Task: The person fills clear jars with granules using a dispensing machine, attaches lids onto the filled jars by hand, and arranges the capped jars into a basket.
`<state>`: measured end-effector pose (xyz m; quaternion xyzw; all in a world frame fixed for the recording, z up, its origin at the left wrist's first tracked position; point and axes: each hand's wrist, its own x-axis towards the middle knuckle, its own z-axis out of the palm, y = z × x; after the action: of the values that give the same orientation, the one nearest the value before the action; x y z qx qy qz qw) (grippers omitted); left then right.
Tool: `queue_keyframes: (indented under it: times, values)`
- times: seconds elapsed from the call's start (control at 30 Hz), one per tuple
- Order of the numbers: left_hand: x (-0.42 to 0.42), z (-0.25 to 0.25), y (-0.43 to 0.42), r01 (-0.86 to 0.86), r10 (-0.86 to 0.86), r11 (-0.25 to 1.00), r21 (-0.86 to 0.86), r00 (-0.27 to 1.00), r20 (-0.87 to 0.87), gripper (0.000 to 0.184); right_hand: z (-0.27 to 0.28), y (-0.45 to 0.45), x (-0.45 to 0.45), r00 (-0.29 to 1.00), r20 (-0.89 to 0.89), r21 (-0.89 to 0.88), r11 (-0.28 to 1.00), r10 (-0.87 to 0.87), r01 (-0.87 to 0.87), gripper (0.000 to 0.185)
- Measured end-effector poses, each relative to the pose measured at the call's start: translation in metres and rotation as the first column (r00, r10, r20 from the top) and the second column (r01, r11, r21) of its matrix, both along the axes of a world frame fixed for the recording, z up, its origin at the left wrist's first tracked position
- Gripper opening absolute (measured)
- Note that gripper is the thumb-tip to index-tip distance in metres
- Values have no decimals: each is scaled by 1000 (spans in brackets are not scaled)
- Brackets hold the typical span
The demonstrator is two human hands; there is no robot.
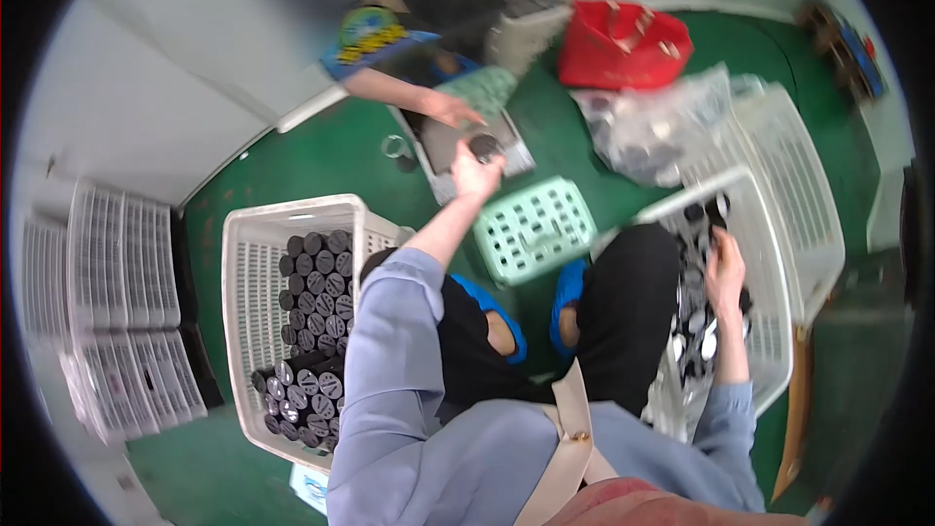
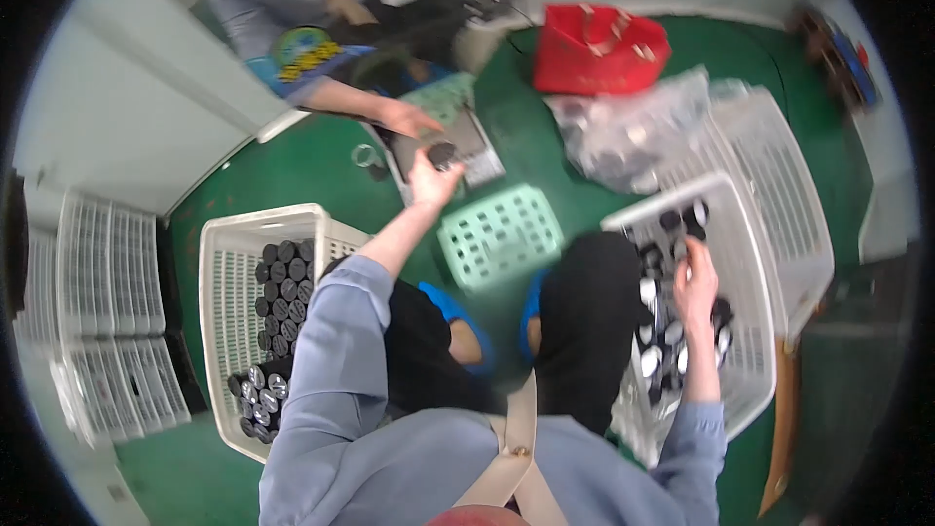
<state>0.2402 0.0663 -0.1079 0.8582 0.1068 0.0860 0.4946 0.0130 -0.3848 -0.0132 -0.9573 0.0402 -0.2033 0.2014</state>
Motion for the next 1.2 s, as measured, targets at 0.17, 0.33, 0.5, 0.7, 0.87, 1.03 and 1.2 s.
queue_keyframes:
  times: [0.17, 0.33, 0.5, 0.7, 0.87, 1.03, 1.2]
  values:
    - [-48, 39, -15, 174, -175, 984, 35, 984, 15, 73, -46, -36, -47, 942, -264, -61, 979, -205, 196, 38]
    - [-83, 39, -39, 277, -276, 961, -11, 958, 78, 74, -101, -48, -71, 790, -527, -108, 947, -314, 303, 39]
    - [-118, 9, -61, 298, -300, 954, 35, 951, 69, 70, -150, -45, -73, 701, -651, -61, 941, -290, 332, 36]
    - [-134, -14, -70, 238, -234, 971, -11, 962, 139, 75, -204, -36, -63, 706, -599, -66, 901, -379, 428, 40]
    - [-141, -22, -74, 180, -174, 978, -104, 982, 70, 102, -221, -31, -48, 673, -573, -114, 859, -468, 500, 63]
    - [-136, -30, -78, 177, -168, 966, -191, 984, 61, 92, -221, -30, -41, 637, -570, -90, 810, -518, 579, 76]
    - [-141, -26, -80, 145, -125, 980, -137, 982, 141, 69, -196, -38, -49, 723, -564, 15, 870, -399, 492, 79]
